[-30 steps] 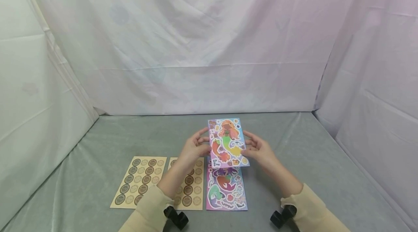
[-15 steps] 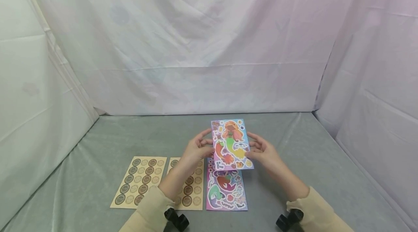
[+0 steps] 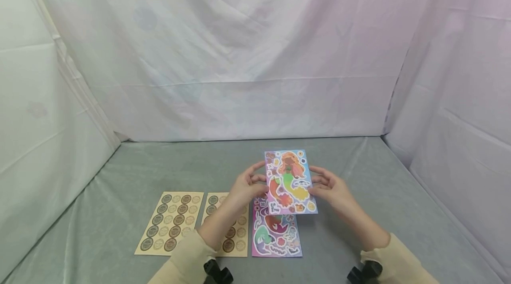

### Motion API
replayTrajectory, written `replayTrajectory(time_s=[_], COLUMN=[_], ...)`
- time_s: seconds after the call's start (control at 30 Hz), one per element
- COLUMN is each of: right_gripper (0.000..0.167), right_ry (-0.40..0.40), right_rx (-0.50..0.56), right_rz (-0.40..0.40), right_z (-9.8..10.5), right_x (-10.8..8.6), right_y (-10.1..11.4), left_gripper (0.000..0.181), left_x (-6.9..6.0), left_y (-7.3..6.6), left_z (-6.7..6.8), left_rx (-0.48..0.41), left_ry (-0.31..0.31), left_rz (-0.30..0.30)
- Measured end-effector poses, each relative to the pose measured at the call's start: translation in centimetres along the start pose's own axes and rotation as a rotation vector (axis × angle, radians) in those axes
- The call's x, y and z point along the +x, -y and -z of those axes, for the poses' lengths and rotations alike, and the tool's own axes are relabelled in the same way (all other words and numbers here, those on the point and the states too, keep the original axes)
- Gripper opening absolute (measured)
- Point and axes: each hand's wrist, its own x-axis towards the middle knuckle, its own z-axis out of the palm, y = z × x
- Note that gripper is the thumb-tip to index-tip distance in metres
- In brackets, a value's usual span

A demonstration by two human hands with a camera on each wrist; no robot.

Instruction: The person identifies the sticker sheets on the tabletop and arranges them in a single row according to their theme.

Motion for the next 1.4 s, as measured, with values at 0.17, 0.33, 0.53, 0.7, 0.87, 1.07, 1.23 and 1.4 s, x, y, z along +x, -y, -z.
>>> replayTrajectory(time_s=[0.17, 0.33, 0.53, 0.7, 0.87, 1.07, 1.23, 1.4], right_gripper=[0.06, 0.058, 0.058, 0.062, 0.064, 0.067, 0.071, 0.073], right_ry=[-0.013, -0.023, -0.028, -0.017, -0.019, -0.001, 0.038, 0.059], right_rx=[-0.025, -0.022, -0.027, -0.037, -0.044, -0.035, -0.015, -0.016], right_rz=[-0.014, -0.013, -0.021, -0.039, -0.066, -0.069, -0.053, -0.055], right_z=[0.6, 1.2, 1.8, 2.4, 2.9, 3.6, 4.2, 4.9], right_x=[-0.4, -0.8, -1.4, -1.9, -2.4, -2.8, -3.2, -3.7], right_y=[-0.1, -0.2, -0.2, -0.2, -0.4, -0.8, -1.2, -1.7], left_gripper=[0.075, 0.075, 0.076, 0.077, 0.078, 0.081, 0.083, 0.081], left_x=[-0.2, -0.6, -1.0, -1.2, -1.5, -1.7, -1.9, -2.0], left_y=[0.2, 0.2, 0.4, 0.6, 0.7, 1.2, 1.5, 1.9], left_z=[-0.4, -1.0, -1.6, -2.1, -2.7, -3.4, -4.0, -4.6], left_rx=[0.006, 0.027, 0.024, 0.008, 0.011, 0.005, 0.0, 0.024], left_ry=[0.019, 0.043, 0.078, 0.107, 0.115, 0.129, 0.148, 0.15], left_rz=[-0.003, 0.018, 0.018, 0.023, 0.054, 0.053, 0.066, 0.071])
